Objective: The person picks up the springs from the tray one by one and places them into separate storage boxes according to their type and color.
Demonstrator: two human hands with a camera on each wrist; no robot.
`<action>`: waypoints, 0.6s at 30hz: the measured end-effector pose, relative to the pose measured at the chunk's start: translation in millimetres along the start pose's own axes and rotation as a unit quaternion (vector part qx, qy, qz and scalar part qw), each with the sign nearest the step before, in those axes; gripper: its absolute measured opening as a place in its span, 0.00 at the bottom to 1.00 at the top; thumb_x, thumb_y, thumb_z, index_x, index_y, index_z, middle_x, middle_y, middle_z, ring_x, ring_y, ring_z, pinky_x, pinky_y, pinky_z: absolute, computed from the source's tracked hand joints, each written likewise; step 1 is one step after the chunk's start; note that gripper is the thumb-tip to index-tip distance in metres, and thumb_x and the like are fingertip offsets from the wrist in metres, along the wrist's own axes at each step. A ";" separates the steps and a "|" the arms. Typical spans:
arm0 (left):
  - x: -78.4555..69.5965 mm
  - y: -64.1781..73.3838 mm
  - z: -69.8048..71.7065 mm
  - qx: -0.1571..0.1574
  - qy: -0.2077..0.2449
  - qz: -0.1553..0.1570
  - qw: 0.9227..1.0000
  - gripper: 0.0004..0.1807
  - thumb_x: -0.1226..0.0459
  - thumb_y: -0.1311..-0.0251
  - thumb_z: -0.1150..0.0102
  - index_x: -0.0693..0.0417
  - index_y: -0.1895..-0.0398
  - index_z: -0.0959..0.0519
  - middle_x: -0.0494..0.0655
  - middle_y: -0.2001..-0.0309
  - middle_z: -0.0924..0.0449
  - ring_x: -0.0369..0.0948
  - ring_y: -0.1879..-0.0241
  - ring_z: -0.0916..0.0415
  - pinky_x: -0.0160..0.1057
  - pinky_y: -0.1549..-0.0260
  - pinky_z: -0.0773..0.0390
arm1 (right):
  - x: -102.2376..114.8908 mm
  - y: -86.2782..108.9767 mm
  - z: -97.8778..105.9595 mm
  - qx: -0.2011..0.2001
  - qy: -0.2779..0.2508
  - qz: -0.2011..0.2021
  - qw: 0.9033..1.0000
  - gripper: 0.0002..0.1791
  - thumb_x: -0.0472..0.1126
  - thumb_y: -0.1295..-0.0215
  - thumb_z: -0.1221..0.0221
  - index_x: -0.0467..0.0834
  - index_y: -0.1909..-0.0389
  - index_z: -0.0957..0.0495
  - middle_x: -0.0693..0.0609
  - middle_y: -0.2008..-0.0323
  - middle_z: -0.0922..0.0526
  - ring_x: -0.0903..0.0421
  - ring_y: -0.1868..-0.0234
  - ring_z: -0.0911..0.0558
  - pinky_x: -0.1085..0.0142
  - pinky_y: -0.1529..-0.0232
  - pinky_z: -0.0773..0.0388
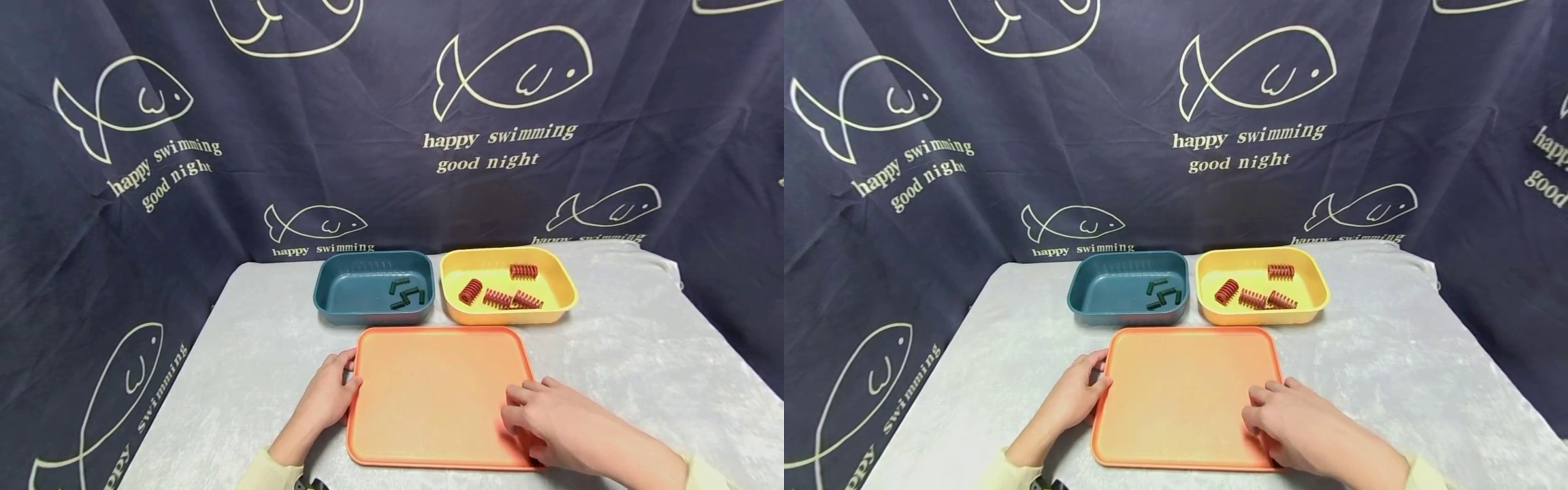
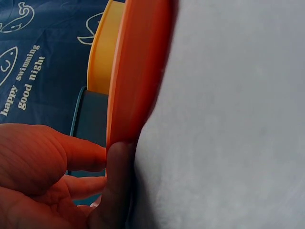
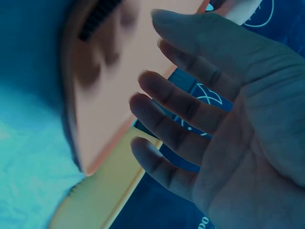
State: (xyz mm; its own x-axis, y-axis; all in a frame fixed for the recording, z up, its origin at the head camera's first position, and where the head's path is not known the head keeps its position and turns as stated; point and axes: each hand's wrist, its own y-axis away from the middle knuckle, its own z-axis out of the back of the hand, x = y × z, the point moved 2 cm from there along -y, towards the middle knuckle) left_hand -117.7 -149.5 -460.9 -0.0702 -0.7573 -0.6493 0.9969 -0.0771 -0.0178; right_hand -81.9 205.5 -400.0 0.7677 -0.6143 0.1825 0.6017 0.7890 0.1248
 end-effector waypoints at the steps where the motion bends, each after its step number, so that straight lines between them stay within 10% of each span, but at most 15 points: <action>1: 0.2 0.2 0.1 0.000 -0.001 0.000 1.000 0.28 0.70 0.38 0.32 0.62 0.34 0.24 0.47 0.56 0.24 0.44 0.55 0.25 0.51 0.50 0.24 | -0.9 1.7 -3.0 0.008 -0.004 -0.004 1.000 0.22 0.39 0.52 0.24 0.64 0.73 0.28 0.68 0.71 0.39 0.64 0.67 0.34 0.63 0.65 0.37; 18: 1.7 0.8 -0.5 0.004 0.004 0.005 1.000 0.27 0.70 0.38 0.32 0.64 0.34 0.24 0.47 0.56 0.25 0.44 0.55 0.25 0.51 0.50 0.24 | -14.8 -5.0 -23.3 -0.062 0.013 0.026 0.998 0.24 0.34 0.58 0.28 0.61 0.74 0.32 0.70 0.74 0.41 0.66 0.70 0.36 0.66 0.67 0.40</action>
State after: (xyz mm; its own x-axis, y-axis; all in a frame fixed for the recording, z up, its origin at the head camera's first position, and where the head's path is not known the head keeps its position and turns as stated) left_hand -117.1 -150.5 -462.3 -0.0590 -0.7533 -0.6550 0.9972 -0.0743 -0.0045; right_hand -91.2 210.4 -426.1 0.8028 -0.5743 0.1604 0.5827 0.8127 -0.0066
